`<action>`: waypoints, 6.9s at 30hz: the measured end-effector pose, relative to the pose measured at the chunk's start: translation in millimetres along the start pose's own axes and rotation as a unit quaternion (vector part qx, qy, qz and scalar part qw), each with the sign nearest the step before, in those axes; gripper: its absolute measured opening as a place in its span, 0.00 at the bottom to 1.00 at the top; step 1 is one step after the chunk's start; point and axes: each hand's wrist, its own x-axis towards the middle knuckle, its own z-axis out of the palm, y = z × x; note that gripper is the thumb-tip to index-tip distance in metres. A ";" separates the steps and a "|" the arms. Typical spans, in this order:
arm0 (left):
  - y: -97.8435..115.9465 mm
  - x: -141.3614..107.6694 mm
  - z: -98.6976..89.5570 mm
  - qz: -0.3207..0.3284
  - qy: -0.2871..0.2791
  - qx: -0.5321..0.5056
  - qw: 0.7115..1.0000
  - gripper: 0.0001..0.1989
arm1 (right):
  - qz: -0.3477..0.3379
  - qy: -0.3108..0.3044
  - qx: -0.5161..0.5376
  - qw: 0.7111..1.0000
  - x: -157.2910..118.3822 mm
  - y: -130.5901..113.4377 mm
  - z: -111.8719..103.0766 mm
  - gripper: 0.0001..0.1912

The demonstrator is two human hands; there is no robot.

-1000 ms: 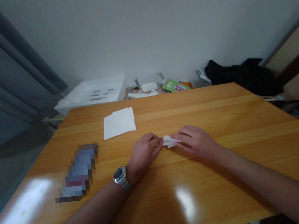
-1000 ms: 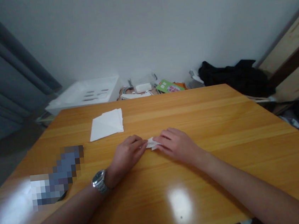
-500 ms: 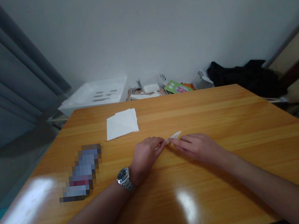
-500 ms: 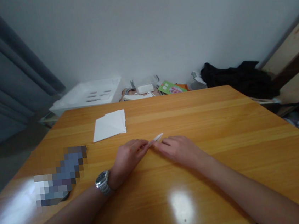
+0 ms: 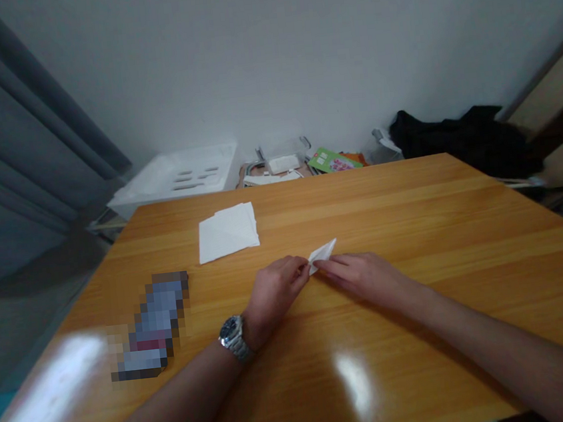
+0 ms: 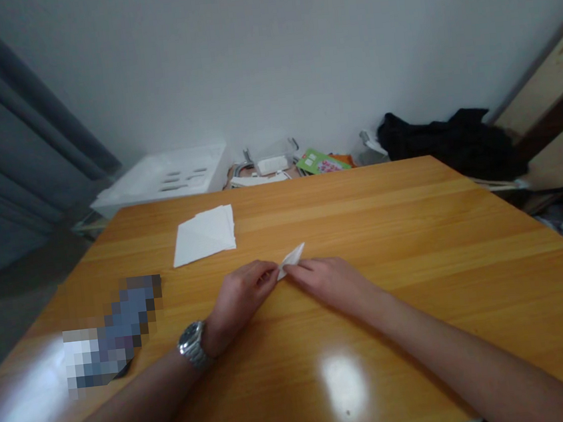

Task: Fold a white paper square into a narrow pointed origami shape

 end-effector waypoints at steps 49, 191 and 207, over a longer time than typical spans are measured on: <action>22.4 5.5 -16.9 0.080 -0.139 0.078 0.984 0.09 | -0.072 0.042 0.128 0.988 1.3 17.0 0.0 0.07; 7.2 10.1 5.4 -0.154 -0.098 -0.245 0.952 0.19 | 0.249 0.093 0.549 0.792 1.6 11.9 24.0 0.20; 5.3 7.9 6.5 -0.118 -0.104 -0.193 0.968 0.16 | 0.247 0.115 0.583 0.765 4.3 6.2 24.4 0.15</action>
